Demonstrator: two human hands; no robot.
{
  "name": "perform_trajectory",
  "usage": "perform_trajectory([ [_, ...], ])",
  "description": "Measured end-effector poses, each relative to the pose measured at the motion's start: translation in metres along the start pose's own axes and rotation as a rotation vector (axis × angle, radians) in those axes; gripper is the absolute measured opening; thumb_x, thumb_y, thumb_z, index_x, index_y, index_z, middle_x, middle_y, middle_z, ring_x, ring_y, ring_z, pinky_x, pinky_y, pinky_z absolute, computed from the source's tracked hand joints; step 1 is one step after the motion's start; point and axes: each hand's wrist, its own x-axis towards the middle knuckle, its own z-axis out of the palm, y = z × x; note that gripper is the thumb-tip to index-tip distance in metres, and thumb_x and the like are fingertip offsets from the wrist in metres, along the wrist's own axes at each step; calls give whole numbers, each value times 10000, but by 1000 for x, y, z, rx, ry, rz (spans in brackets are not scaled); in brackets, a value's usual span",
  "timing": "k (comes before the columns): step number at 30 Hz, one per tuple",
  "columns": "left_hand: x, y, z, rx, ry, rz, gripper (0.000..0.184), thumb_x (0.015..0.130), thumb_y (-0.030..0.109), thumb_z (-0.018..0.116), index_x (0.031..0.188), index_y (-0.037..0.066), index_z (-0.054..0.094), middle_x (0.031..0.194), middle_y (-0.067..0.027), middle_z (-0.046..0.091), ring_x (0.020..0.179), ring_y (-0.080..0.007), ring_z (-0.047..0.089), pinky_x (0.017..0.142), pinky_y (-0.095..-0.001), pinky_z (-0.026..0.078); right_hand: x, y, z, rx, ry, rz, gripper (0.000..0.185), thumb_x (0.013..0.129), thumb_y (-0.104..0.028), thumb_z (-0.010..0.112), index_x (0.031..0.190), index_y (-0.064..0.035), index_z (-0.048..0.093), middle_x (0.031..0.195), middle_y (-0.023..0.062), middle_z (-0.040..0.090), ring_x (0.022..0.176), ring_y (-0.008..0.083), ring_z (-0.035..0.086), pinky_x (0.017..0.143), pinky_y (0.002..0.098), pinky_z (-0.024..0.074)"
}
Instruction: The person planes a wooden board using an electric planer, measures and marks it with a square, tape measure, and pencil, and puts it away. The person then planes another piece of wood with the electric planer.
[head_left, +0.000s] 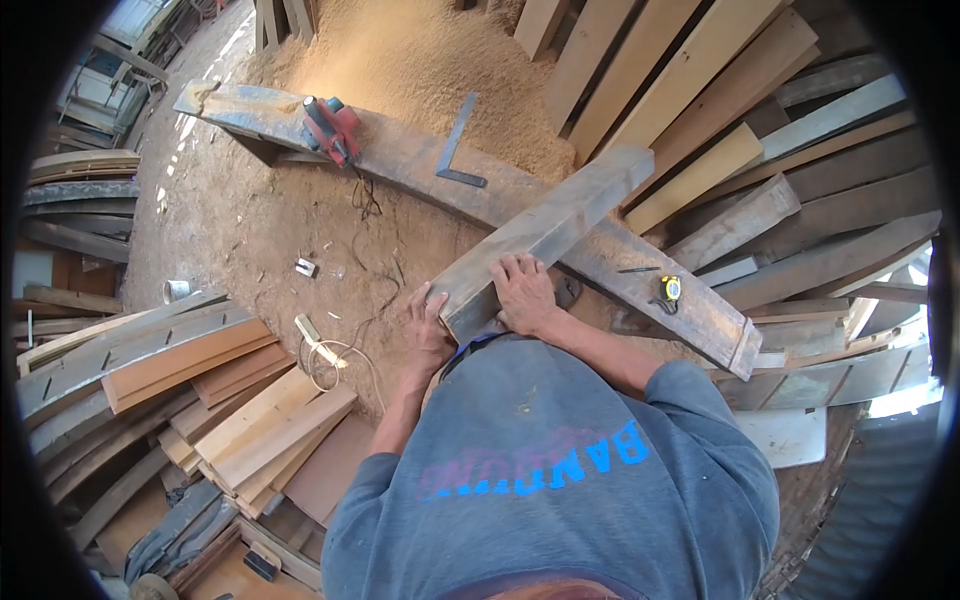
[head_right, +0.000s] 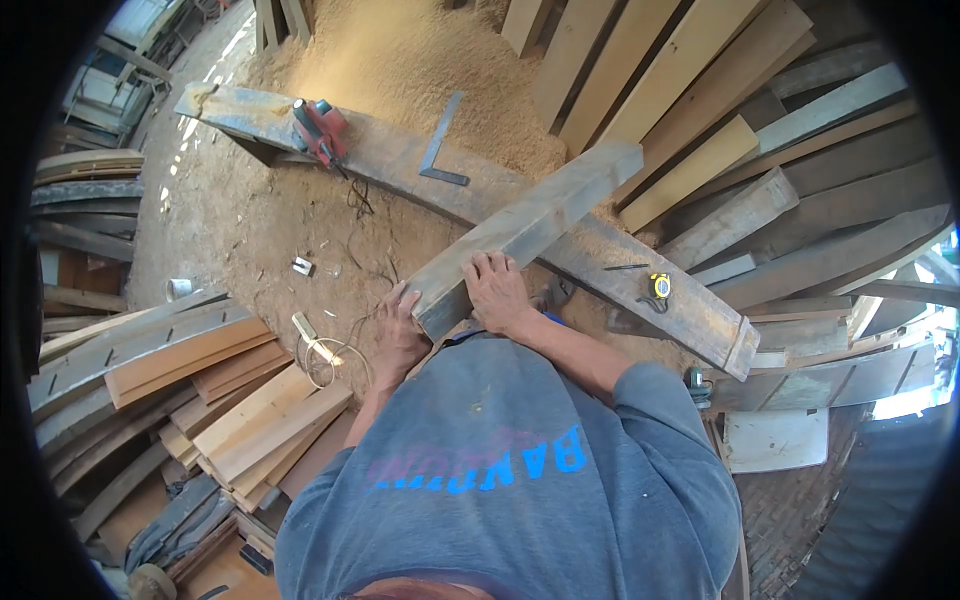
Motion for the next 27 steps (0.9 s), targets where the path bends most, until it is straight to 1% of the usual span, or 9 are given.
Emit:
perform_trajectory([
  [5,-18,-20,12,28,28,-28,797,686,67,822,1390,137,454,1495,-317,369,1392,-514,372,1177,-602,272,4,-13,0,-15,-172,77,595,734,-261,807,1239,-60,566,1233,156,556,1176,370,521,988,489,439],
  [7,-21,-31,16,86,15,-48,804,699,44,809,1407,143,440,1513,-331,349,1415,-528,343,1185,-623,254,3,-12,4,-1,-189,107,590,752,-294,811,1245,-80,568,1228,156,562,1169,369,530,985,495,450],
  [10,-22,-53,24,126,57,50,794,706,-1,783,1404,146,433,1517,-354,334,1383,-543,390,1123,-617,368,-4,-1,14,89,-244,181,585,773,-315,806,1263,-102,568,1240,167,566,1195,376,531,1009,504,450],
  [14,-37,-82,46,-32,-43,49,846,714,-6,787,1430,167,372,1486,-362,361,1290,-565,476,977,-575,503,-16,22,37,255,-280,359,578,810,-331,789,1296,-120,560,1270,185,568,1263,389,515,1037,516,446],
  [17,-35,-77,39,-49,-61,67,884,722,7,796,1451,178,326,1453,-351,399,1231,-562,520,895,-560,532,-29,33,44,242,-209,634,562,873,-368,765,1277,-44,548,1240,190,593,1236,358,562,1008,501,479],
  [20,-30,-74,38,-3,-41,86,895,736,40,803,1464,187,302,1433,-334,422,1204,-543,534,891,-569,508,-58,80,99,676,-30,946,669,882,-455,771,1290,12,521,1252,227,576,1143,365,611,957,502,500],
  [22,-32,-72,37,40,-58,64,887,741,65,807,1464,183,306,1428,-328,427,1194,-528,536,905,-574,488,-63,104,95,1199,-132,1165,718,883,-493,772,1280,47,514,1214,210,594,1073,326,629,933,502,507],
  [24,-34,-68,36,34,-71,42,873,749,76,801,1463,177,309,1425,-327,428,1204,-520,523,936,-585,466,-61,108,104,1587,-18,1324,792,874,-527,783,1336,49,497,1147,135,621,1008,264,619,909,504,507],
  [27,-33,-54,33,6,-44,58,851,758,78,791,1457,170,315,1440,-329,416,1253,-529,481,998,-607,426,-50,106,119,1775,14,1281,805,865,-500,800,1386,44,515,1256,153,632,1105,285,610,974,497,480],
])
